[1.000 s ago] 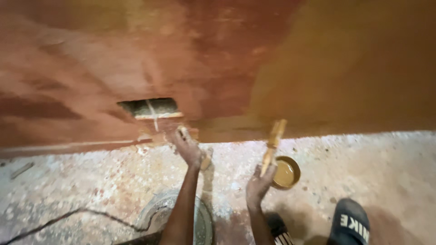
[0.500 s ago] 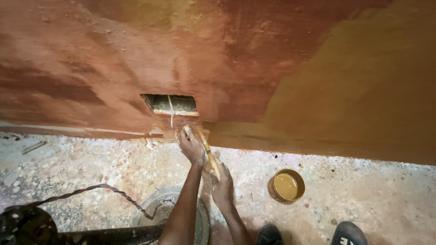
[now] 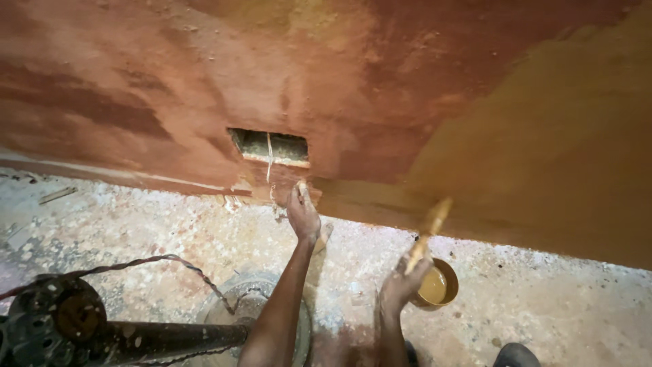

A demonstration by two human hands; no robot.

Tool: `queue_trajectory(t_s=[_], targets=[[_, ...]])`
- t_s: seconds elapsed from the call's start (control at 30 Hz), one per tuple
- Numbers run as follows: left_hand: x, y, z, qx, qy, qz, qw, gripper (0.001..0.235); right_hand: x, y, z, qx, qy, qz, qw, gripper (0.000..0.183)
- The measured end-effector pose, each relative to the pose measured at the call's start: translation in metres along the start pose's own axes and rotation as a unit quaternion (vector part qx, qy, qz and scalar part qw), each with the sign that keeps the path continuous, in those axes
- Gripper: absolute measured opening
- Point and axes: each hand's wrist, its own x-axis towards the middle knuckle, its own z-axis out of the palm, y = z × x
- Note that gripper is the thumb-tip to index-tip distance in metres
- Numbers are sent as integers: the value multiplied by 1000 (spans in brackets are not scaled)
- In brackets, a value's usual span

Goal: The person paints a reddish-brown wall with a yellowish-brown liquid using a paintbrush. They repeatedly dip the brush into a small container on the floor and apply the liquid to the lower section of the wall, working around a rectangular opening.

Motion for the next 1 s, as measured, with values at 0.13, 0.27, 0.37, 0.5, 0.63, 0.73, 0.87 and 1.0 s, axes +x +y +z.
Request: queue_trajectory(t_s=[0.13,0.27,0.37,0.5,0.63,0.73,0.87,1.0], targets=[[0,-7,2,-35,4,11,999,40,-15,-3,27,-146,-105,83,980,60],[2,-18,-1,4,38,77,996,38,-53,25,47,-114,-223,-185,950,48],[7,-21,-4,2,41,36,999,38,-57,34,57,-107,-227,-334,909,45],[3,-16,-3,-81,-35,-69,994,40,-31,30,56,-228,-262,80,934,53],[-1,-11,1,-63,-39,-3,997,38,-12,42,29,-97,-81,-41,991,45],[-4,-17,3,-35,-57,-18,998,39,-3,64,12,-90,23,-123,988,44],[-1,-32,1,-30,-66,13,997,41,6,86,24,-85,-11,-144,986,46],[2,-40,2,-6,-26,49,998,43,-15,95,54,-115,-162,-88,976,53]])
